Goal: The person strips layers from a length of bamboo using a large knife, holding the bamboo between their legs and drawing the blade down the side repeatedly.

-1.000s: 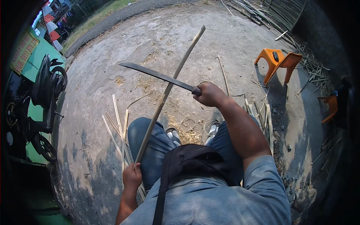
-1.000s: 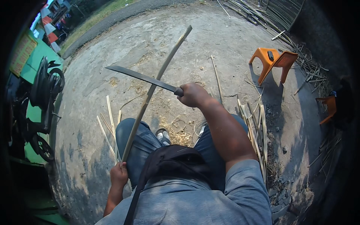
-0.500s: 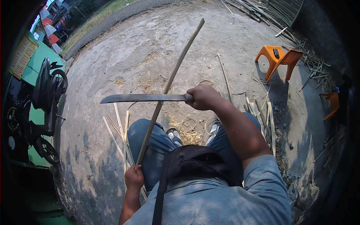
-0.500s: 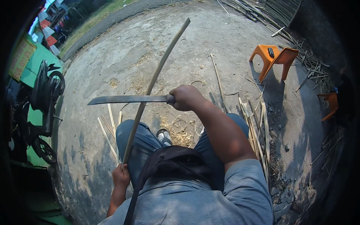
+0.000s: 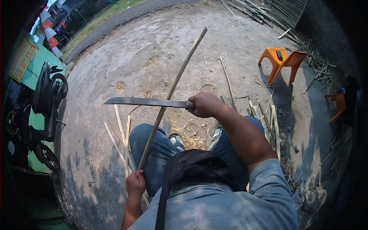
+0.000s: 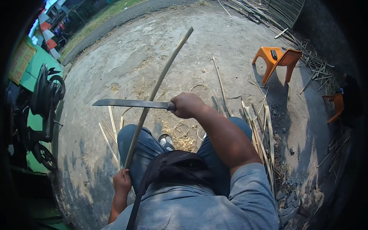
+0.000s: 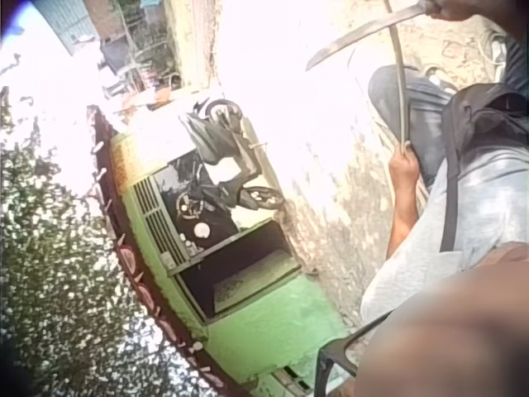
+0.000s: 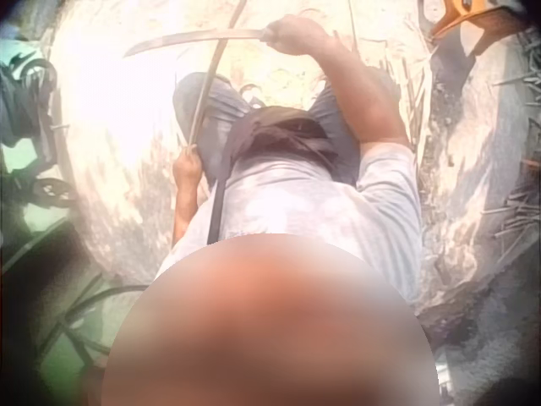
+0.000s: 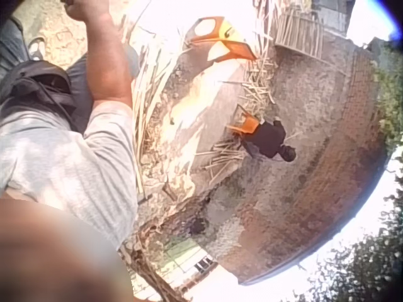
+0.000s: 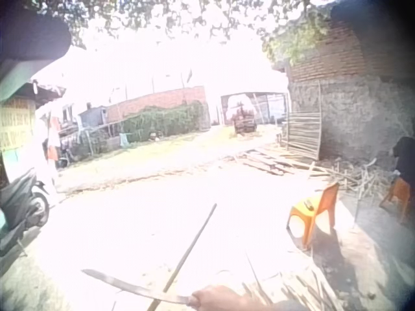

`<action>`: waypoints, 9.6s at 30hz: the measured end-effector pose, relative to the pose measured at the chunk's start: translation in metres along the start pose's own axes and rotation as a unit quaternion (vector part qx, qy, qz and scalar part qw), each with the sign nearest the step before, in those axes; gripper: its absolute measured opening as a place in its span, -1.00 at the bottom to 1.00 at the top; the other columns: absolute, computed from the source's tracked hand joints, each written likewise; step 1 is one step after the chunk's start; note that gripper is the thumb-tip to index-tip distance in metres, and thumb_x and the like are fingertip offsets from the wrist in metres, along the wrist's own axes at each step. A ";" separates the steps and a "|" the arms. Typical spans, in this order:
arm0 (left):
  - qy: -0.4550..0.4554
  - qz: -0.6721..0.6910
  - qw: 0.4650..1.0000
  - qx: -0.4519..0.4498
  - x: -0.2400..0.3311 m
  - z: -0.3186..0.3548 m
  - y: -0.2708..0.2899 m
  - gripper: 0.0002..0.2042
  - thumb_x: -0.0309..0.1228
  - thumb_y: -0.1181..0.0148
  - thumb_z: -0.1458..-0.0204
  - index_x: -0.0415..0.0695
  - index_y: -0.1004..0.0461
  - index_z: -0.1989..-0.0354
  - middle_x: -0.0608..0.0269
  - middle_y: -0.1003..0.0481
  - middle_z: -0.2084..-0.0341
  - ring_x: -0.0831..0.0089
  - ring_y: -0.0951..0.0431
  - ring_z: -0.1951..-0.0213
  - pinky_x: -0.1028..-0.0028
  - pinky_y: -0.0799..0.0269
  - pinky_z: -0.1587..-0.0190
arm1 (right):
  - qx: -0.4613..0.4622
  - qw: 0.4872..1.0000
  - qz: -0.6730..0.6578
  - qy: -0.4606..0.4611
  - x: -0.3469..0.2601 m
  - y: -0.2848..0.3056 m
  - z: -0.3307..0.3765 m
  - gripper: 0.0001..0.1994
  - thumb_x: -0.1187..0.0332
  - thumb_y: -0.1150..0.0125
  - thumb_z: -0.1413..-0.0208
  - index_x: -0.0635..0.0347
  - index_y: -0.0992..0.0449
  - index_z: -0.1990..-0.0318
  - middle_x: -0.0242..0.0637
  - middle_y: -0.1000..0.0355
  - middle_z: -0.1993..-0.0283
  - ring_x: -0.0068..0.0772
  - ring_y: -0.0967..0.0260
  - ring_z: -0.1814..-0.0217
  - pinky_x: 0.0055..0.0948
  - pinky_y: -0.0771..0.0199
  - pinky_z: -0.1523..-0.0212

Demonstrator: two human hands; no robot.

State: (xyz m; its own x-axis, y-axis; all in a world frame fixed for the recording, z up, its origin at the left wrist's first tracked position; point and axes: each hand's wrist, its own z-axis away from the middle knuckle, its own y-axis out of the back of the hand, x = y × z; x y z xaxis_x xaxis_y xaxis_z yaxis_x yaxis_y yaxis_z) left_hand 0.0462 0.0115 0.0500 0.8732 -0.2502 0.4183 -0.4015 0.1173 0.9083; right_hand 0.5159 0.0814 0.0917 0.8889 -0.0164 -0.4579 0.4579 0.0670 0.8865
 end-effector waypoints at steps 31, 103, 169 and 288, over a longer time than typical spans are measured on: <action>-0.002 0.013 1.000 -0.011 -0.002 -0.001 0.004 -0.42 0.10 0.00 -0.40 -0.22 -0.46 0.44 -0.23 -0.49 0.57 -0.36 -0.54 0.39 -0.09 -0.38 0.38 | 0.123 0.990 -0.002 -0.071 0.010 0.014 -0.005 -0.82 0.17 -0.25 -0.15 -0.04 -0.69 0.20 -0.13 -0.66 0.25 0.02 -0.65 0.14 -0.01 -0.65 0.07; 0.033 -0.046 0.998 0.005 0.012 0.006 0.011 -0.43 0.12 0.00 -0.39 -0.17 -0.45 0.44 -0.19 -0.53 0.55 -0.36 -0.56 0.38 -0.16 -0.38 0.37 | 0.232 0.972 0.005 0.040 -0.002 -0.005 0.002 -0.60 -0.12 -0.32 -0.26 0.04 -0.55 0.24 -0.16 -0.58 0.40 0.08 -0.59 0.34 0.00 -0.55 0.34; 0.009 0.011 1.000 0.008 0.000 0.002 0.000 -0.43 0.08 0.02 -0.42 -0.24 -0.48 0.40 -0.25 -0.50 0.56 -0.38 -0.55 0.37 -0.09 -0.37 0.38 | 0.186 0.982 -0.036 0.008 0.017 0.007 -0.008 -0.55 -0.20 -0.29 -0.24 0.04 -0.60 0.20 -0.06 -0.61 0.36 0.13 -0.62 0.24 0.05 -0.59 0.20; 0.028 0.045 0.998 -0.037 -0.014 -0.003 -0.003 -0.41 0.11 0.01 -0.41 -0.24 -0.51 0.39 -0.25 -0.51 0.56 -0.35 -0.57 0.38 -0.08 -0.41 0.35 | 0.110 0.991 -0.032 -0.074 0.011 0.008 -0.008 -0.79 0.25 -0.20 -0.18 -0.10 -0.68 0.08 -0.12 -0.67 0.17 0.04 -0.64 0.05 -0.01 -0.62 -0.01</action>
State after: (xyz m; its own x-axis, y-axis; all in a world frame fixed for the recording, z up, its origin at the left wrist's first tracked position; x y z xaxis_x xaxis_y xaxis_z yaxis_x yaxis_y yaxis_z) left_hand 0.0361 0.0175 0.0418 0.8498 -0.1816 0.4948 -0.4584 0.2088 0.8639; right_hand 0.5291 0.0900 0.0935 0.8429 -0.1617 -0.5133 0.4914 -0.1576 0.8566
